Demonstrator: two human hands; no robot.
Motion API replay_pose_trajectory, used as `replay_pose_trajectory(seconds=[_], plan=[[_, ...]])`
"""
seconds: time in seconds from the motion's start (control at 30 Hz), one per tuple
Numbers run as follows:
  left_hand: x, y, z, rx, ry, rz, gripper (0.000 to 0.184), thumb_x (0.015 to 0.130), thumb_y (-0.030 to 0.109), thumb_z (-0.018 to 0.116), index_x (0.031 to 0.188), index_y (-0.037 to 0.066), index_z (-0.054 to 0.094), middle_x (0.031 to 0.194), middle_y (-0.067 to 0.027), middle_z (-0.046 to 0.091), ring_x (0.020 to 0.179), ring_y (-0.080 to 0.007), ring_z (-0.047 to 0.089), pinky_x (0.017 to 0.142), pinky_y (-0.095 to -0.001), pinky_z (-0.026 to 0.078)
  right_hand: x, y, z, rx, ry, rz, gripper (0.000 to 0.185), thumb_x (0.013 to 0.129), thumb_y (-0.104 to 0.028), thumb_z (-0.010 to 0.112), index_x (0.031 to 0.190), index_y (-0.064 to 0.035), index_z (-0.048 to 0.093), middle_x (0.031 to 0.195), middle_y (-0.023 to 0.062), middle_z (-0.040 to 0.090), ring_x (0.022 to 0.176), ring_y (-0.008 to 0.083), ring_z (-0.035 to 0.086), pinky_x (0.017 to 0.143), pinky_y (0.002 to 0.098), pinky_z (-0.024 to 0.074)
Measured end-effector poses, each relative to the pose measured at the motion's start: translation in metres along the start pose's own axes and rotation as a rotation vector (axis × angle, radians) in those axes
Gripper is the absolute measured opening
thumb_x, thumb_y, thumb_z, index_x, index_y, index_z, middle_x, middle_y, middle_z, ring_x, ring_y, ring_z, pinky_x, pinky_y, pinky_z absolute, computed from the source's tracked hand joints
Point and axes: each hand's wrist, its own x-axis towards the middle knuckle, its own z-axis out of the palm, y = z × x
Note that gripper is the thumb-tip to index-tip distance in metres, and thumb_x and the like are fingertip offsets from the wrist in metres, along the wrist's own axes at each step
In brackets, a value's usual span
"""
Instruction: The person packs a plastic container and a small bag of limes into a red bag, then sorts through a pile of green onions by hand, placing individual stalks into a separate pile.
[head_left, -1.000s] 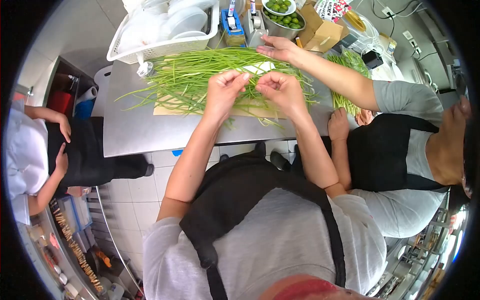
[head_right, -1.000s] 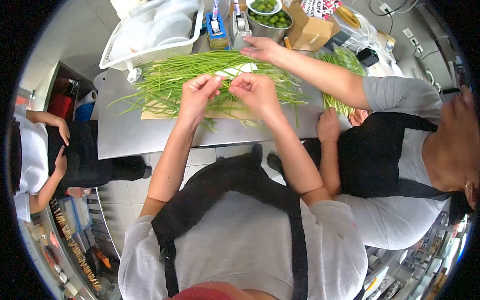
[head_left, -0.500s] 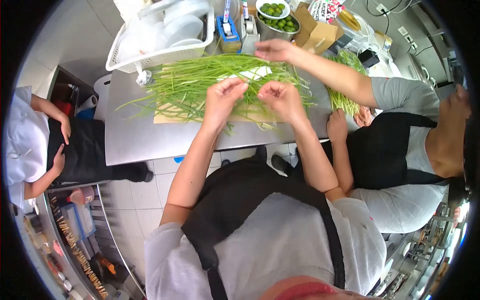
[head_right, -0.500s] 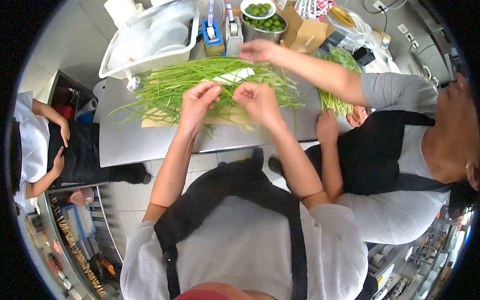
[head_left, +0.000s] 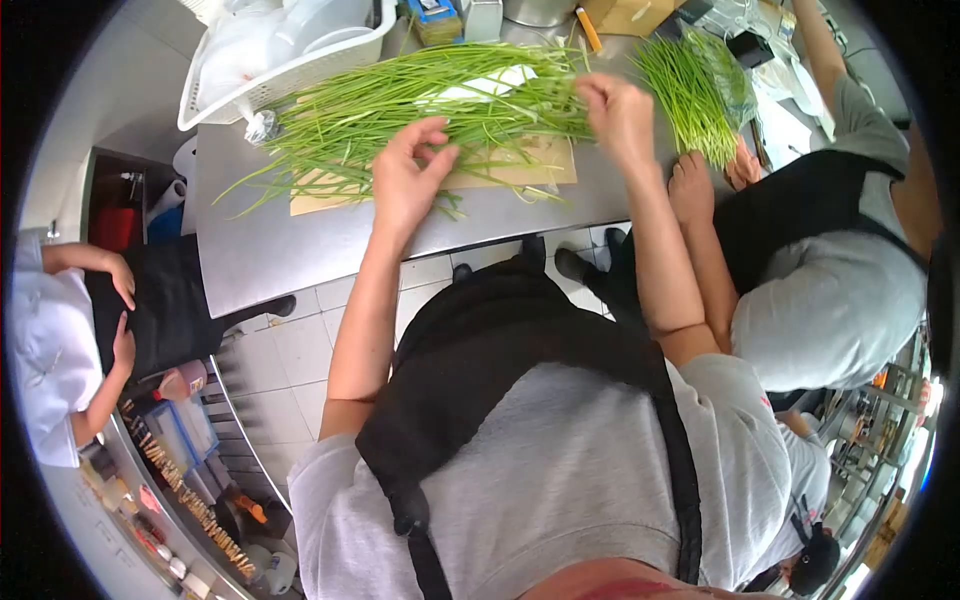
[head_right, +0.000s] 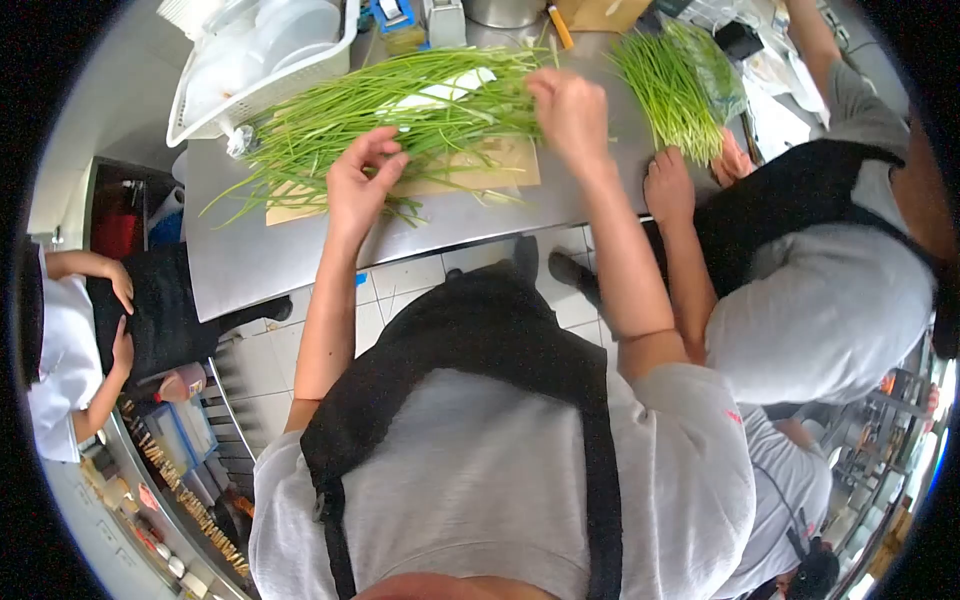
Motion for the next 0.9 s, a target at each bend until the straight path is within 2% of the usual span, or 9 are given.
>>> replay_pose_trajectory(seconds=[0.03, 0.1, 0.13, 0.17, 0.23, 0.33, 0.43, 0.57, 0.9], plan=[[-0.004, -0.006, -0.002, 0.004, -0.016, -0.005, 0.037, 0.072, 0.012, 0.068, 0.106, 0.005, 0.057, 0.094, -0.0073, 0.061, 0.075, -0.0154, 0.057, 0.070, -0.0265, 0.046, 0.003, 0.004, -0.004, -0.276, 0.146, -0.200, 0.018, 0.074, -0.002, 0.057, 0.091, -0.0052, 0.063, 0.080, 0.0070, 0.064, 0.071, 0.0207, 0.062, 0.063, 0.0285, 0.0481], [-0.008, -0.018, 0.000, 0.528, -0.104, 0.339, 0.049, 0.063, 0.013, 0.072, 0.109, 0.007, 0.056, 0.104, -0.0112, 0.055, 0.091, -0.0268, 0.051, 0.080, -0.0337, 0.043, 0.002, 0.003, -0.007, -0.236, 0.098, -0.213, 0.019, 0.073, -0.001, 0.057, 0.090, -0.0046, 0.063, 0.084, 0.0094, 0.063, 0.075, 0.0249, 0.061, 0.066, 0.0309, 0.0482], [-0.010, -0.016, 0.004, 0.574, -0.131, 0.267, 0.054, 0.060, 0.014, 0.073, 0.110, 0.007, 0.055, 0.116, -0.0124, 0.048, 0.102, -0.0315, 0.043, 0.087, -0.0378, 0.039, 0.001, -0.001, -0.007, -0.193, 0.049, -0.241, 0.020, 0.071, -0.001, 0.057, 0.090, -0.0040, 0.063, 0.088, 0.0117, 0.062, 0.079, 0.0292, 0.060, 0.069, 0.0334, 0.0483], [-0.010, -0.014, 0.007, 0.576, -0.139, 0.270, 0.054, 0.060, 0.014, 0.073, 0.110, 0.007, 0.055, 0.116, -0.0124, 0.048, 0.102, -0.0315, 0.043, 0.087, -0.0378, 0.039, -0.001, -0.004, -0.003, -0.194, 0.052, -0.233, 0.020, 0.071, -0.001, 0.057, 0.090, -0.0040, 0.063, 0.088, 0.0117, 0.062, 0.079, 0.0292, 0.060, 0.069, 0.0334, 0.0483], [-0.009, -0.010, 0.012, 0.654, -0.079, 0.271, 0.056, 0.060, 0.016, 0.073, 0.111, 0.007, 0.055, 0.116, -0.0115, 0.048, 0.100, -0.0308, 0.043, 0.085, -0.0366, 0.040, -0.009, -0.009, 0.010, 0.016, -0.411, -0.274, 0.021, 0.069, -0.002, 0.058, 0.089, -0.0045, 0.063, 0.087, 0.0097, 0.062, 0.079, 0.0280, 0.059, 0.072, 0.0339, 0.0474], [-0.002, -0.009, 0.014, 0.688, -0.028, 0.272, 0.058, 0.060, 0.018, 0.073, 0.113, 0.007, 0.054, 0.116, -0.0107, 0.049, 0.098, -0.0302, 0.044, 0.085, -0.0362, 0.040, -0.012, -0.006, 0.035, -0.044, -0.458, -0.262, 0.020, 0.068, -0.005, 0.059, 0.087, -0.0074, 0.064, 0.089, 0.0081, 0.062, 0.085, 0.0278, 0.058, 0.076, 0.0377, 0.0464], [0.010, -0.011, 0.007, 0.762, -0.029, 0.326, 0.059, 0.061, 0.019, 0.073, 0.115, 0.008, 0.052, 0.117, -0.0084, 0.050, 0.098, -0.0288, 0.045, 0.086, -0.0350, 0.039, -0.011, 0.008, 0.055, -0.175, -0.404, -0.367, 0.018, 0.069, -0.008, 0.061, 0.086, -0.0097, 0.065, 0.090, 0.0066, 0.060, 0.089, 0.0266, 0.055, 0.075, 0.0379, 0.0472], [0.018, -0.011, -0.001, 0.803, -0.056, 0.349, 0.057, 0.061, 0.019, 0.072, 0.113, 0.007, 0.054, 0.117, -0.0073, 0.051, 0.096, -0.0293, 0.045, 0.085, -0.0349, 0.040, -0.004, 0.007, 0.056, -0.218, -0.433, -0.332, 0.017, 0.070, -0.011, 0.061, 0.086, -0.0103, 0.065, 0.092, 0.0058, 0.058, 0.091, 0.0257, 0.053, 0.074, 0.0379, 0.0475], [0.050, -0.032, -0.022, 0.843, -0.007, 0.405, 0.038, 0.071, 0.016, 0.065, 0.108, 0.009, 0.058, 0.112, -0.0075, 0.054, 0.097, -0.0285, 0.047, 0.084, -0.0350, 0.041, 0.067, -0.004, 0.013, -0.233, -0.220, -0.390, 0.013, 0.076, -0.016, 0.058, 0.084, -0.0080, 0.064, 0.082, 0.0094, 0.062, 0.080, 0.0270, 0.057, 0.074, 0.0365, 0.0438]])
